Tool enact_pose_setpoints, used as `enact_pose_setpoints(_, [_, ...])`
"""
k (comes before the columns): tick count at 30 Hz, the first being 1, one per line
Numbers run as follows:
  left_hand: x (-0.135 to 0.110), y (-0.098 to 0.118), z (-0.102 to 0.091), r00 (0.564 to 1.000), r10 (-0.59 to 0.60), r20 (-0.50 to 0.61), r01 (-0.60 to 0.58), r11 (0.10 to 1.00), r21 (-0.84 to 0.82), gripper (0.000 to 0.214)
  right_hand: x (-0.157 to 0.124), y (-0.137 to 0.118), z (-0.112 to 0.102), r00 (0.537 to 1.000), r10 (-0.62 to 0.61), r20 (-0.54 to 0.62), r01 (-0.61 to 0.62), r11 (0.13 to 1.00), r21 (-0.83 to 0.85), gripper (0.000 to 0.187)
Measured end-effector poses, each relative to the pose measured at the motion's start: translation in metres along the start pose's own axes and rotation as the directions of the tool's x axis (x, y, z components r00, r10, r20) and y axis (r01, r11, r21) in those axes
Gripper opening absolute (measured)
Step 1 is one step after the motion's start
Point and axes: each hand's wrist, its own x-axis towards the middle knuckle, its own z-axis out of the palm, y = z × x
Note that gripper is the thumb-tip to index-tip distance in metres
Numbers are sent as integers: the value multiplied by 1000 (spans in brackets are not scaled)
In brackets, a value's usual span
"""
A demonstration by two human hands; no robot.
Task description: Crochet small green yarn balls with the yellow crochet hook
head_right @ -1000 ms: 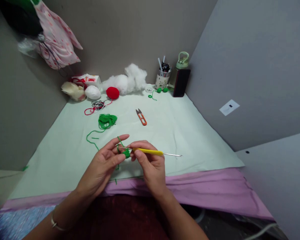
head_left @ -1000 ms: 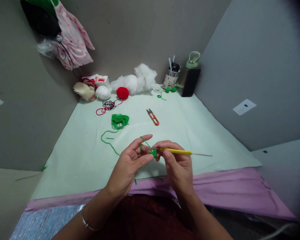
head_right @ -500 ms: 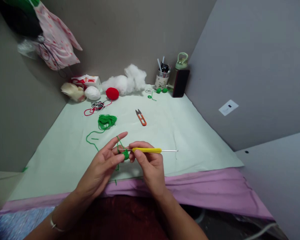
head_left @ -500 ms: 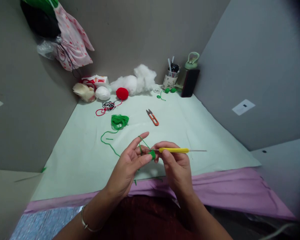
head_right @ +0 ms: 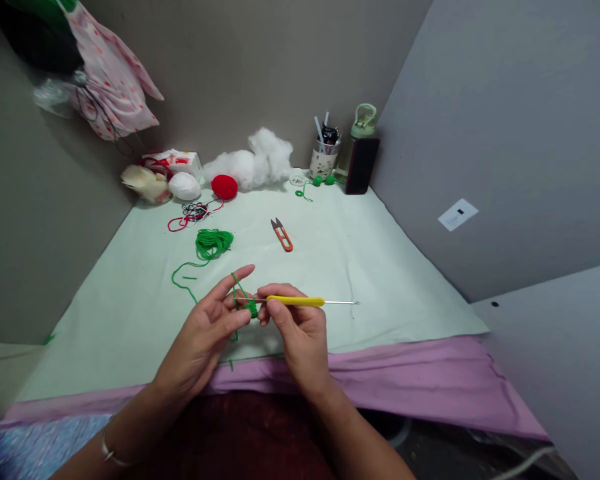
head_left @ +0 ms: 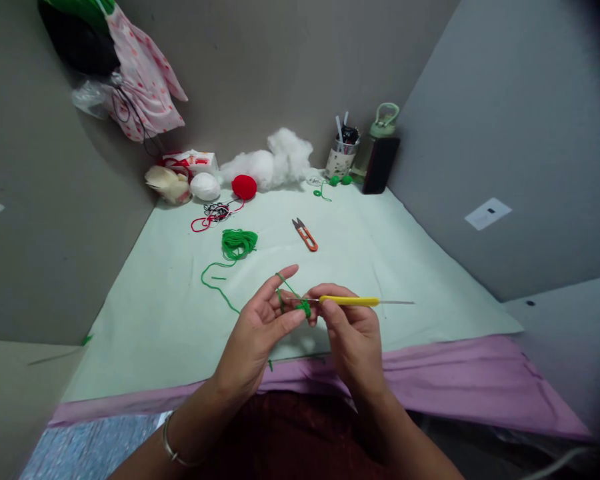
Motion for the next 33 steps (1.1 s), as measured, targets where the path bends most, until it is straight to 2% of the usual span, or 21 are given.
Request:
enact_pose_setpoints(7, [0,-2,1,999,11,-50,-11,1000,9,63,1,-4,0,1000,-6,20,6,999,34,11])
enact_pose_setpoints(16, [1,0,3,1000,1,-24,0,1000,29,69,1,-2,1,998,57,-5,-56,994,92,12])
enact_pose_setpoints(23, [1,-2,2,999,-13,-46,14,1000,6,65,2,-1,2,1000,-8,-17,8,1000,14,9])
enact_pose_setpoints(28, [-1,-4,2,998,-14,-65,14,1000,0,63,2,-3,0,999,22,-35,-23,999,-39,8])
enact_pose_setpoints(33, [0,-4,0,997,16,-79,-15,1000,16,61,1,-1,-3,1000,-13,23,14,1000,-22,11])
